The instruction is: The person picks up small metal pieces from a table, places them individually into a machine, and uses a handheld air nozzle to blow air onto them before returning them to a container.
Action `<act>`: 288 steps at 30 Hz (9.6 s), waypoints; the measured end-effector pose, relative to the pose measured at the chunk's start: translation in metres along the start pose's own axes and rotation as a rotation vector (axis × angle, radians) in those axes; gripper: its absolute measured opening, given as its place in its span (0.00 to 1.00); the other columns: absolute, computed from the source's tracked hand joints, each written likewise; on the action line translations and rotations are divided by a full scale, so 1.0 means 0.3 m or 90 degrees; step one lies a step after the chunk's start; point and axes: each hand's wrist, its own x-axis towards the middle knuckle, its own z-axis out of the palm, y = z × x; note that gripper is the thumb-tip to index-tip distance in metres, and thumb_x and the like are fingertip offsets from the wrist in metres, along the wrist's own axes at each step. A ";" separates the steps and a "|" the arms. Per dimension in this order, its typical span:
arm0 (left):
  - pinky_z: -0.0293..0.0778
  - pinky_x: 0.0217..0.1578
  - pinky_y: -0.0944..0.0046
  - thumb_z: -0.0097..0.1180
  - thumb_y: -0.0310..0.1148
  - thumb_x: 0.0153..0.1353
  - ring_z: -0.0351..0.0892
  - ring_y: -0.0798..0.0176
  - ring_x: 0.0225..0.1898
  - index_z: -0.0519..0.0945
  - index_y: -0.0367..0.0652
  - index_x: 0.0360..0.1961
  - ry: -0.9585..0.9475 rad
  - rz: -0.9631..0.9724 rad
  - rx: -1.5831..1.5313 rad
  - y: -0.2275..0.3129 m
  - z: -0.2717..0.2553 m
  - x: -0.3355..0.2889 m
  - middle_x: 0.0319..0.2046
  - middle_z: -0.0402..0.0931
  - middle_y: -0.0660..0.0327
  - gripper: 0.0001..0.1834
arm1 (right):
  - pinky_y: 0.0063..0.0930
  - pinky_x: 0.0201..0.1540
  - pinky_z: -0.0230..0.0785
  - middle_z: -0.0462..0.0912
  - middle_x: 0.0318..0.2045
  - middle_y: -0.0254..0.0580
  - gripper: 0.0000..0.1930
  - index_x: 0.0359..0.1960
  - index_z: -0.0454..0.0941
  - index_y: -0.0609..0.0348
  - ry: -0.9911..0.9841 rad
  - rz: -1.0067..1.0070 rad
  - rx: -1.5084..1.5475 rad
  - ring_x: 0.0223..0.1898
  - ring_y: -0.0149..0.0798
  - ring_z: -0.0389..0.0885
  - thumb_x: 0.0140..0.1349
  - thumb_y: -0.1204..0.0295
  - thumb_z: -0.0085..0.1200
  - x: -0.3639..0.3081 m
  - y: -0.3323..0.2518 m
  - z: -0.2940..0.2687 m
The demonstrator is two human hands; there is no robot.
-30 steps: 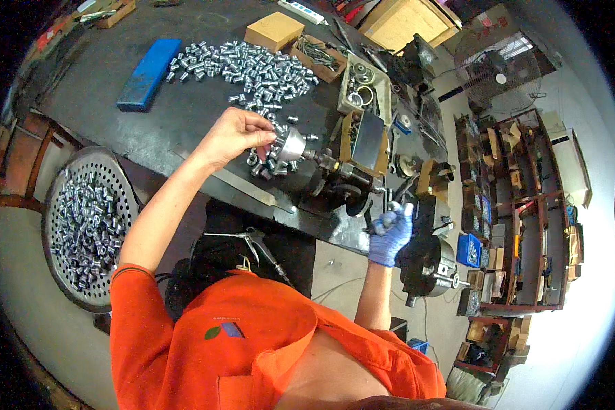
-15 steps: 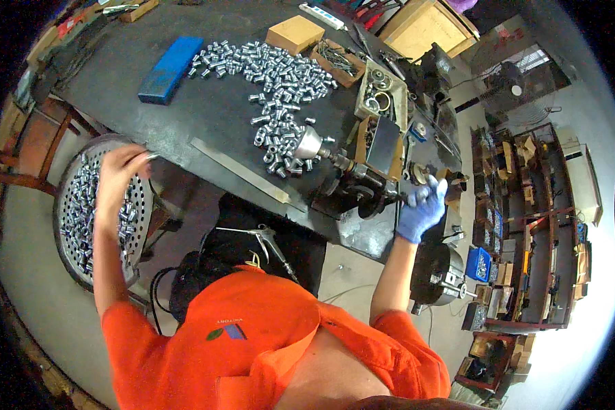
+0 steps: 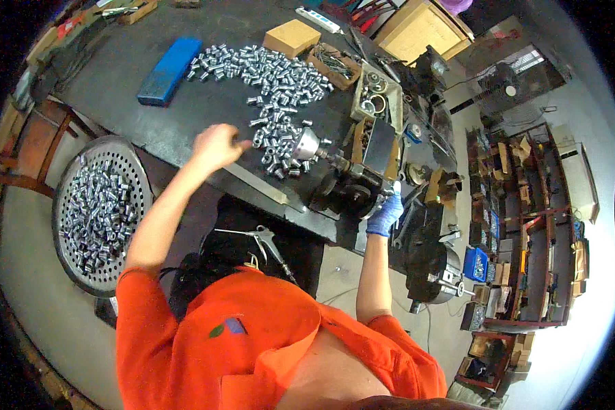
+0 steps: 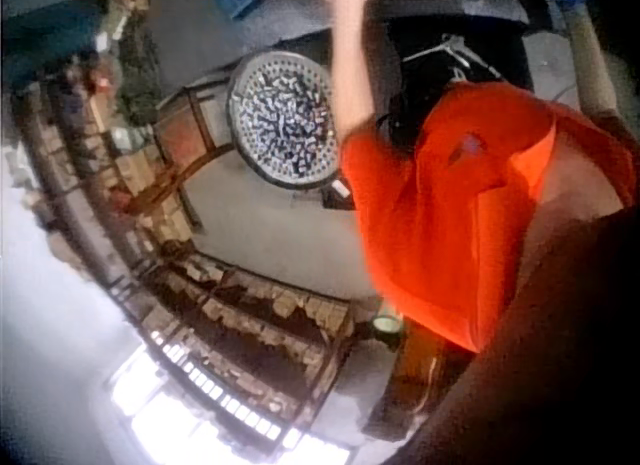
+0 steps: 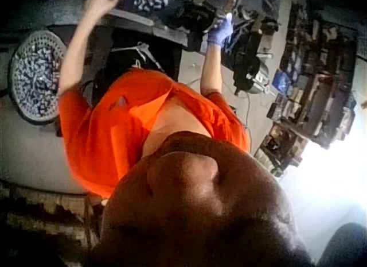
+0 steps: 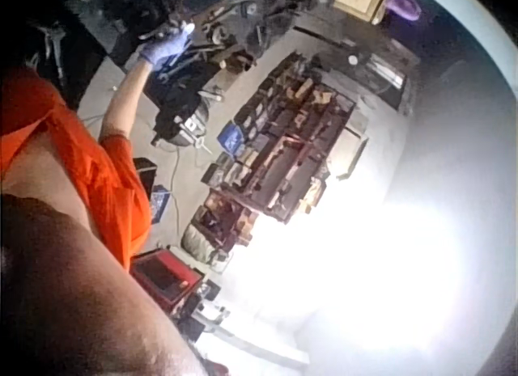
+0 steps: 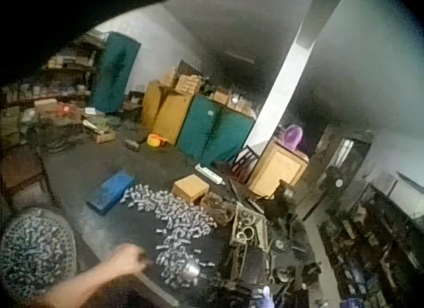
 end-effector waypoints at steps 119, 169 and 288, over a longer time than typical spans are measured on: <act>0.68 0.24 0.65 0.58 0.28 0.49 0.73 0.65 0.21 0.77 0.33 0.29 0.179 -0.203 -0.126 -0.749 -0.327 -0.529 0.19 0.75 0.59 0.08 | 0.15 0.09 0.46 0.59 0.11 0.26 0.21 0.31 0.73 0.65 -0.054 -0.087 0.047 0.11 0.21 0.54 0.59 0.54 0.49 -0.299 -0.167 0.052; 0.74 0.33 0.70 0.59 0.21 0.48 0.78 0.68 0.30 0.78 0.32 0.35 -0.196 0.234 -0.723 0.179 -0.044 0.064 0.29 0.78 0.59 0.10 | 0.16 0.08 0.45 0.64 0.09 0.31 0.22 0.27 0.74 0.61 0.017 -0.045 0.032 0.07 0.24 0.54 0.62 0.52 0.42 -0.330 -0.180 0.105; 0.73 0.31 0.69 0.52 0.24 0.55 0.77 0.68 0.27 0.74 0.33 0.36 -0.222 0.170 -0.791 0.181 -0.015 0.033 0.25 0.77 0.60 0.08 | 0.12 0.10 0.48 0.67 0.14 0.25 0.15 0.27 0.72 0.57 0.016 0.001 0.025 0.12 0.20 0.61 0.63 0.59 0.43 -0.183 -0.001 0.004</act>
